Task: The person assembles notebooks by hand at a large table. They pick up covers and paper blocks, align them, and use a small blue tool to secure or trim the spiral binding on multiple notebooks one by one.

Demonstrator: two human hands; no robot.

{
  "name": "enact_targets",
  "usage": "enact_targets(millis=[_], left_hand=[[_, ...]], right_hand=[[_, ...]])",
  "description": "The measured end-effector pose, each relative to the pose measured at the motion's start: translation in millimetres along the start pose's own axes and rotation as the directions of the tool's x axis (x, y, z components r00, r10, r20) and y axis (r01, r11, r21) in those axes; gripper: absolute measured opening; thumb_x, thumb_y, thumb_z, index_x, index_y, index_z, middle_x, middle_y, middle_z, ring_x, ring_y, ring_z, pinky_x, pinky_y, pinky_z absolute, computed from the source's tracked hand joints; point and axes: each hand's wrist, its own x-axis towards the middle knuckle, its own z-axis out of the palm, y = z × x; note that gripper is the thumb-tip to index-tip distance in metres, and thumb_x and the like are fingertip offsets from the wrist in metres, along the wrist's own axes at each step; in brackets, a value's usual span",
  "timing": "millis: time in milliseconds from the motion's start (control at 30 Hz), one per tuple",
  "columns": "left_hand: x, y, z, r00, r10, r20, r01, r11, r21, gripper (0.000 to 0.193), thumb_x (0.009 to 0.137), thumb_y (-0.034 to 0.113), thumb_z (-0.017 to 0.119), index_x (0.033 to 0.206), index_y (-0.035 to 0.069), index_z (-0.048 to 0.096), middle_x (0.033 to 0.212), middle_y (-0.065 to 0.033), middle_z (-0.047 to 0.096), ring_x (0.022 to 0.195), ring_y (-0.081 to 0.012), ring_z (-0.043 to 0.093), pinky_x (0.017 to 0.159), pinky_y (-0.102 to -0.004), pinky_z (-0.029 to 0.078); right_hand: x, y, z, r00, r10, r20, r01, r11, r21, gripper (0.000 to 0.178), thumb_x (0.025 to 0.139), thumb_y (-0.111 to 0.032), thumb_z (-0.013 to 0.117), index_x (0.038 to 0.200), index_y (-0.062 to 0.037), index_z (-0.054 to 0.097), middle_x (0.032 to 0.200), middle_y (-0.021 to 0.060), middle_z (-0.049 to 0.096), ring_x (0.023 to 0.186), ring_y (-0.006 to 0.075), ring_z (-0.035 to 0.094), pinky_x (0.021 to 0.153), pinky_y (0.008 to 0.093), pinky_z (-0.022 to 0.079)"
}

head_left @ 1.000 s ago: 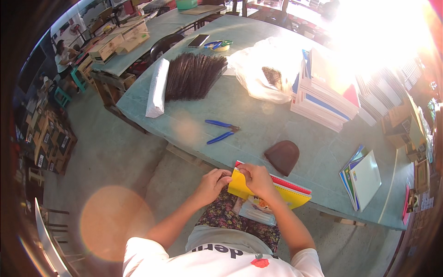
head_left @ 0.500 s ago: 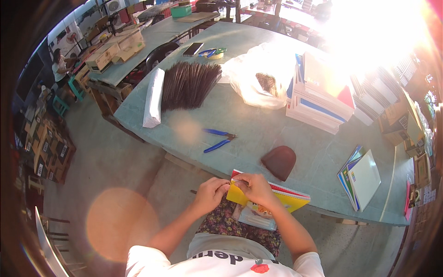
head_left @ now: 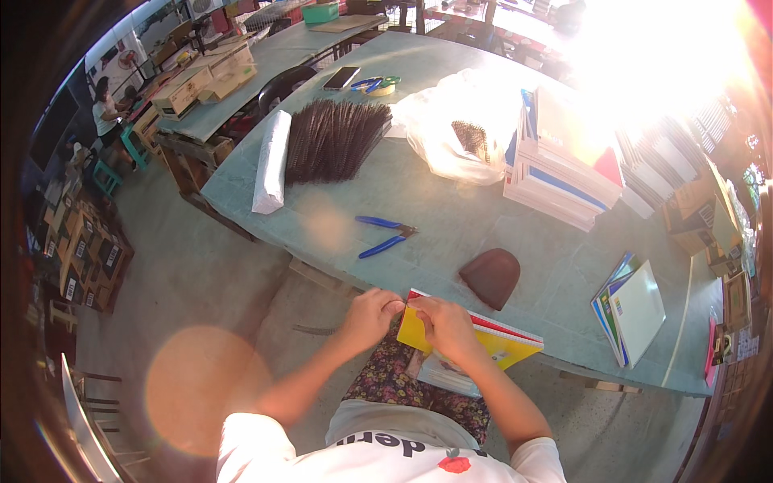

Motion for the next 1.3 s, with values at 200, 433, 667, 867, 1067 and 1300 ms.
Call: enact_targets(millis=[200, 433, 667, 867, 1067, 1300], left_hand=[[5.6, 10.3, -23.8, 0.902, -0.225, 0.369, 0.262, 0.964, -0.054, 0.022, 0.086, 0.021, 0.055, 0.086, 0.001, 0.063, 0.071, -0.0142, 0.064, 0.068, -0.0263, 0.063, 0.065, -0.033, 0.048], [-0.1, 0.6, -1.2, 0.992, 0.129, 0.002, -0.126, 0.961, 0.247, 0.015, 0.075, 0.019, 0.064, 0.079, 0.005, 0.064, 0.078, -0.0127, 0.061, 0.08, -0.0335, 0.056, 0.068, -0.038, 0.047], [9.6, 0.2, -21.5, 0.798, -0.332, 0.503, 0.499, 0.832, -0.243, 0.027, 0.082, 0.028, 0.063, 0.086, 0.001, 0.065, 0.068, -0.0005, 0.06, 0.058, -0.0073, 0.053, 0.051, -0.0229, 0.042], [-3.2, 3.9, -27.2, 0.77, -0.339, 0.541, 0.532, 0.809, -0.25, 0.028, 0.088, 0.026, 0.055, 0.087, 0.001, 0.066, 0.067, -0.0017, 0.059, 0.05, -0.0062, 0.049, 0.046, -0.0218, 0.039], [-4.3, -1.8, -11.1, 0.846, -0.345, 0.408, 0.482, 0.822, -0.305, 0.02, 0.088, 0.02, 0.055, 0.086, 0.002, 0.064, 0.061, -0.001, 0.055, 0.05, -0.0072, 0.05, 0.044, -0.0222, 0.039], [-8.7, -5.2, -7.8, 0.869, -0.274, 0.412, 0.426, 0.838, -0.341, 0.02, 0.086, 0.022, 0.059, 0.086, 0.003, 0.064, 0.066, 0.0005, 0.058, 0.055, -0.0067, 0.05, 0.048, -0.0221, 0.039]], right_hand=[[-3.6, -5.9, 2.3, 1.0, -0.015, -0.014, 0.015, 1.0, -0.005, 0.014, 0.08, -0.012, 0.059, 0.094, -0.0093, 0.062, 0.084, 0.0109, 0.064, 0.076, 0.0319, 0.062, 0.063, 0.0426, 0.048], [-3.8, 6.1, 10.2, 0.986, -0.083, -0.144, 0.077, 0.996, -0.047, 0.014, 0.083, -0.019, 0.054, 0.091, -0.0117, 0.063, 0.084, 0.0101, 0.064, 0.074, 0.0322, 0.061, 0.062, 0.0419, 0.048], [-14.9, 9.5, -0.4, 0.988, -0.15, -0.027, 0.15, 0.989, -0.005, 0.014, 0.079, -0.015, 0.057, 0.091, -0.0116, 0.062, 0.092, 0.0072, 0.063, 0.083, 0.0292, 0.061, 0.067, 0.0407, 0.048], [-7.8, 12.7, 18.1, 0.964, -0.228, -0.136, 0.225, 0.974, -0.04, 0.014, 0.082, -0.016, 0.059, 0.095, -0.013, 0.062, 0.089, 0.0054, 0.063, 0.076, 0.0279, 0.061, 0.063, 0.0399, 0.049], [-10.4, -0.5, -2.4, 0.991, -0.118, -0.066, 0.121, 0.992, 0.044, 0.012, 0.079, -0.013, 0.058, 0.089, -0.0114, 0.063, 0.081, 0.0076, 0.063, 0.076, 0.0294, 0.061, 0.063, 0.04, 0.049], [-6.2, 2.3, 1.4, 0.987, -0.13, -0.093, 0.133, 0.991, 0.025, 0.013, 0.08, -0.013, 0.059, 0.092, -0.011, 0.063, 0.084, 0.0078, 0.064, 0.075, 0.0287, 0.061, 0.063, 0.0388, 0.049]])
